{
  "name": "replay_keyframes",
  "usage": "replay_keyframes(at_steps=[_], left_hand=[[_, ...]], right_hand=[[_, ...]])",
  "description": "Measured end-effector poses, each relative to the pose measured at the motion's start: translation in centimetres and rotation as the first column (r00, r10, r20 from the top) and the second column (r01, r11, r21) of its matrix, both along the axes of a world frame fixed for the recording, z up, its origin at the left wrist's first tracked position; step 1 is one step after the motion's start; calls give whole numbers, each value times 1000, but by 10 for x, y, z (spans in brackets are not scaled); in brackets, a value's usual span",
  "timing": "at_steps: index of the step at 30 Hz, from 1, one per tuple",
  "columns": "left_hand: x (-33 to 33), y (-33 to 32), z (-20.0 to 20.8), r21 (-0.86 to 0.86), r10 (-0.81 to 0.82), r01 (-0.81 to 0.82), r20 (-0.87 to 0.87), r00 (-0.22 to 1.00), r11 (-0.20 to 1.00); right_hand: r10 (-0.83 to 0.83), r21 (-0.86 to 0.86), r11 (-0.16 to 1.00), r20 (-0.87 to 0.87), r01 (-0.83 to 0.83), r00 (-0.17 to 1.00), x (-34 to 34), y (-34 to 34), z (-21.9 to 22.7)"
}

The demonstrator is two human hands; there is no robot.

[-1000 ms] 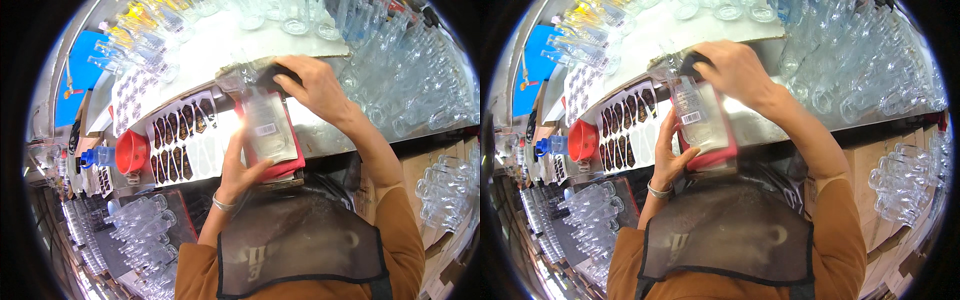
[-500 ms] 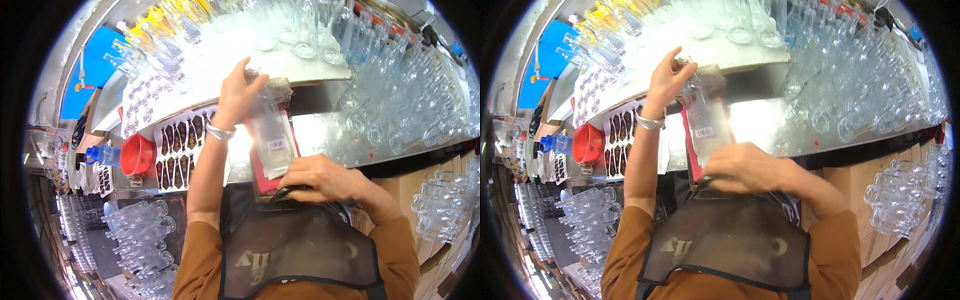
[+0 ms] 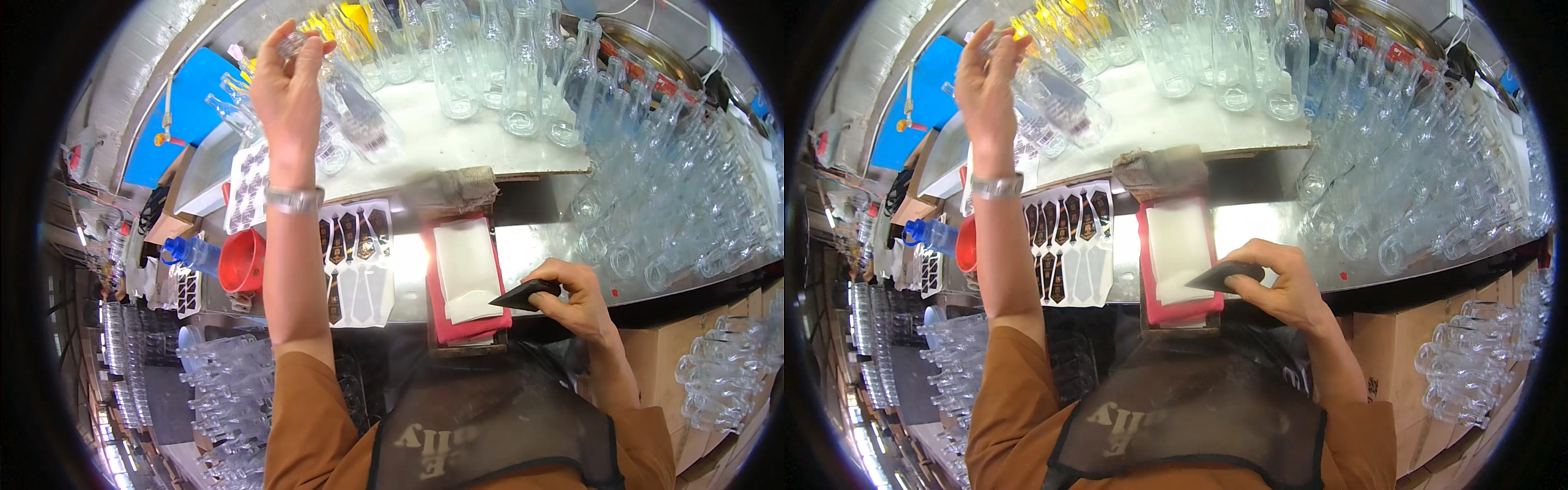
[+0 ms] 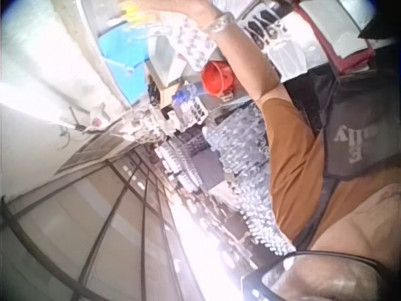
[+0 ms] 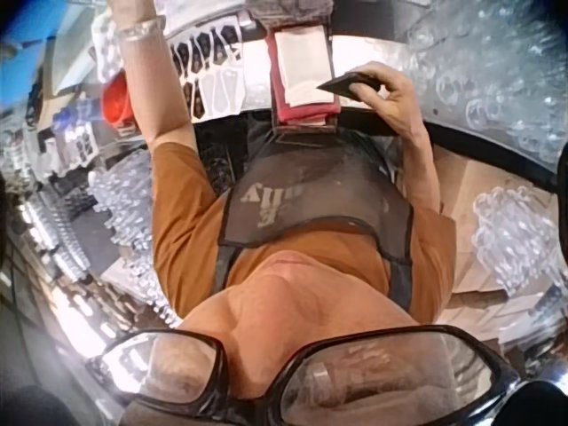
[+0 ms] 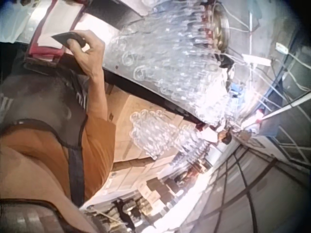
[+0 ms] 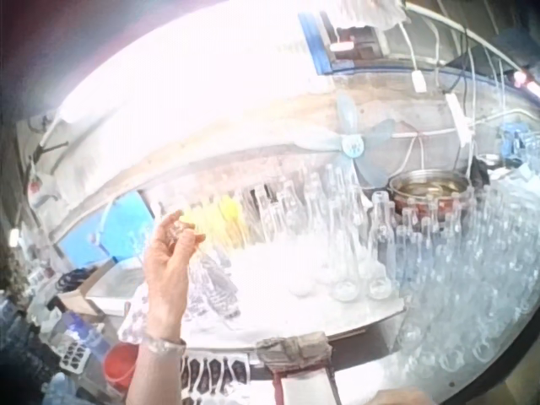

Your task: The person repeatedly picks clear plastic bottles, places them in a red labeling jig, applies a label to the bottle body, and uses a black squeegee to smooth the label. Finished bottles are set aside on the table.

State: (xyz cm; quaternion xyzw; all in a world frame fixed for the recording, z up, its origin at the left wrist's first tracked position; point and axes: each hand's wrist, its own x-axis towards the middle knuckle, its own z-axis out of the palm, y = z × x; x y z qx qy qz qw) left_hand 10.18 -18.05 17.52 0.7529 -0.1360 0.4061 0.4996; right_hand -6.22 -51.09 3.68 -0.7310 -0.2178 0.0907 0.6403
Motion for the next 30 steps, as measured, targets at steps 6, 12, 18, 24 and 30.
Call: replay_keyframes(at_steps=[6,12,18,24,30], left_hand=[[89,43,-42,61,91,-90,-26,995,994],[115,57,-58,105,171,-160,-104,980,982],[101,29,-38,262,392,-578,519,759,773],[118,-75,-62,276,85,-92,35,996,957],[125,-93,-75,122,109,-104,-34,993,987]], right_hand=[[-30,15,999,-95,31,995,7,-5,-16],[-28,19,999,-101,30,994,17,1,-21],[-22,-12,1000,-90,21,996,18,1,-28],[34,-5,999,-48,-34,998,13,9,-17],[30,-19,999,-61,-31,998,-6,5,-10]])
